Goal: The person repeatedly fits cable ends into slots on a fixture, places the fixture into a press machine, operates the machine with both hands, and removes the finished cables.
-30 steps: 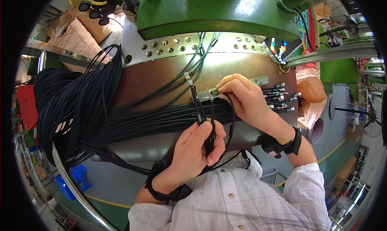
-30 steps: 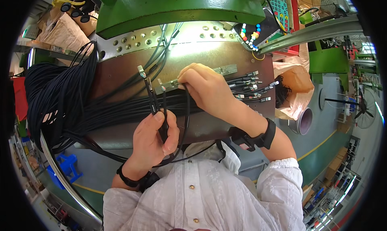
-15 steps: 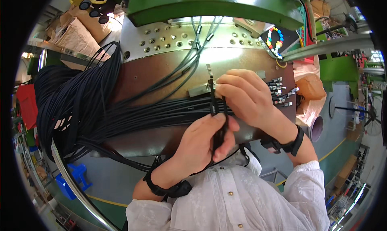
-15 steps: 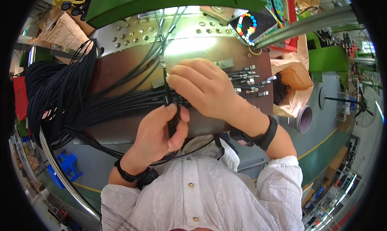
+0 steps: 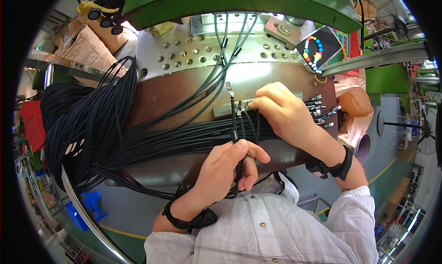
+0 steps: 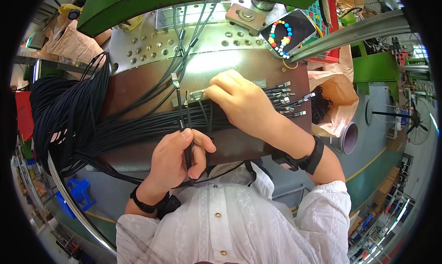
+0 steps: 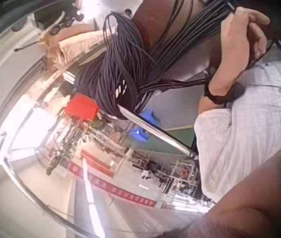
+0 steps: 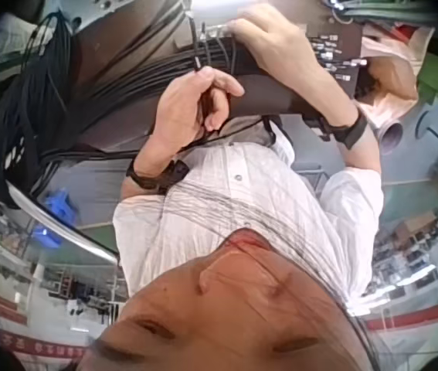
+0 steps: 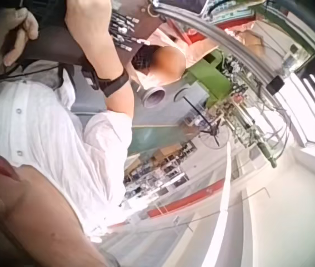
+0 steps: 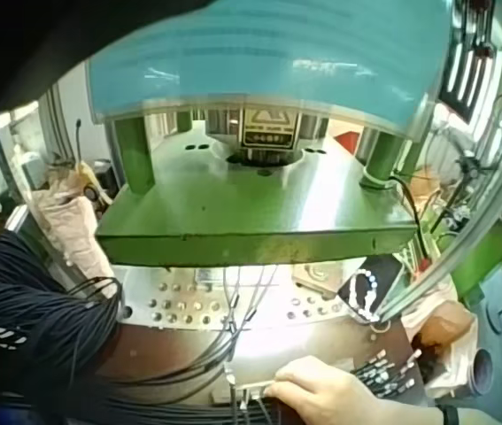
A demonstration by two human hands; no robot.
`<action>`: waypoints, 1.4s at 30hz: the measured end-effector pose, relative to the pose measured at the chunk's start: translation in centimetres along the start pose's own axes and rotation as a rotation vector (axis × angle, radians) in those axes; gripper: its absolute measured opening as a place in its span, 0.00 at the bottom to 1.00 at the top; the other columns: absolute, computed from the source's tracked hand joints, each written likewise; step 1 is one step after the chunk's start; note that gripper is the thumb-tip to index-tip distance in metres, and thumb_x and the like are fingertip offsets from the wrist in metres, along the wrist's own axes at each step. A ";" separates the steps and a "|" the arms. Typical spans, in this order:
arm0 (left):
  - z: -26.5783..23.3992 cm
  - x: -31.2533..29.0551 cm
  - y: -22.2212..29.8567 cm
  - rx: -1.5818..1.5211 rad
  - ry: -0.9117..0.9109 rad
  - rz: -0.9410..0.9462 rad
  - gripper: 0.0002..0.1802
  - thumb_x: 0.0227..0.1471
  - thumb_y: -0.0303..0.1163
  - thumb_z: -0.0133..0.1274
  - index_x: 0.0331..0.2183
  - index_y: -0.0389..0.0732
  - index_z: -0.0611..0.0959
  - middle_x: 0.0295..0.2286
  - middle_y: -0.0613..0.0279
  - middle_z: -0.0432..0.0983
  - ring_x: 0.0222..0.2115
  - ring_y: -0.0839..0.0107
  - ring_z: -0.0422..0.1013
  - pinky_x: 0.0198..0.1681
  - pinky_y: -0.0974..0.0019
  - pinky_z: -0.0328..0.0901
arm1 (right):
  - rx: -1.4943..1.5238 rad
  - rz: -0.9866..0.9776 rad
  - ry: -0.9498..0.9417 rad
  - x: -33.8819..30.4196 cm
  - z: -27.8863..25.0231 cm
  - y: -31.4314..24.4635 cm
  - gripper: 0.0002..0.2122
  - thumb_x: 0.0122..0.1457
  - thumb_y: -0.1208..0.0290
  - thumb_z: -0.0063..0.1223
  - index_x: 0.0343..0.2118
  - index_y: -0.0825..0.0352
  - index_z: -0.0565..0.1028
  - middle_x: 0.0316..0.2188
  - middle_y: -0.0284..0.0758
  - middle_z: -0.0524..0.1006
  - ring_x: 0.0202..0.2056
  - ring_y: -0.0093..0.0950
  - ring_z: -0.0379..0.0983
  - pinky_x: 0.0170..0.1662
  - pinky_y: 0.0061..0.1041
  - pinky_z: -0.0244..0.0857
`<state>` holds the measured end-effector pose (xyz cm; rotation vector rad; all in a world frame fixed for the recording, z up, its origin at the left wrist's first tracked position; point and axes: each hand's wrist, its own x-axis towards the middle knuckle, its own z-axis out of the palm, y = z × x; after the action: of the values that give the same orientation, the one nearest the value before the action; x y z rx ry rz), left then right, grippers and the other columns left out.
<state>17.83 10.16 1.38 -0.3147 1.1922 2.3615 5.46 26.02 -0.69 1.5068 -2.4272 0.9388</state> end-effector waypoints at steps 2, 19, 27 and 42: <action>0.5 0.2 0.2 -0.034 -0.003 -0.028 0.26 0.59 0.39 0.29 0.31 0.28 0.76 0.11 0.59 0.68 0.12 0.76 0.61 0.18 0.75 0.57 | -0.003 -0.009 0.010 -0.1 -0.5 -0.4 0.13 0.39 0.86 0.54 0.31 0.68 0.72 0.30 0.36 0.71 0.29 0.34 0.70 0.30 0.27 0.65; 1.8 0.6 0.9 0.367 -0.089 -0.075 0.19 0.59 0.34 0.34 0.30 0.32 0.77 0.16 0.65 0.70 0.16 0.80 0.63 0.22 0.75 0.60 | -0.176 -0.145 0.127 -1.5 -2.5 0.2 0.10 0.42 0.80 0.56 0.30 0.69 0.73 0.28 0.37 0.72 0.28 0.34 0.69 0.30 0.30 0.64; 2.0 0.5 1.9 0.412 -0.079 -0.178 0.20 0.59 0.33 0.32 0.33 0.30 0.77 0.20 0.62 0.73 0.20 0.80 0.66 0.26 0.76 0.61 | -0.130 -0.124 0.128 -2.4 -2.9 -1.2 0.11 0.43 0.81 0.55 0.32 0.67 0.72 0.29 0.36 0.73 0.31 0.32 0.70 0.33 0.29 0.64; -0.1 0.4 0.4 0.290 -0.185 -0.090 0.31 0.57 0.48 0.34 0.47 0.30 0.72 0.38 0.49 0.74 0.37 0.66 0.70 0.38 0.69 0.65 | 0.388 0.300 0.000 -2.6 -0.4 3.6 0.07 0.47 0.85 0.51 0.30 0.68 0.70 0.34 0.38 0.75 0.38 0.35 0.71 0.43 0.27 0.63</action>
<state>17.30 9.97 1.43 -0.0503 1.3757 2.0552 3.56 29.30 -3.03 1.2501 -2.6301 1.5428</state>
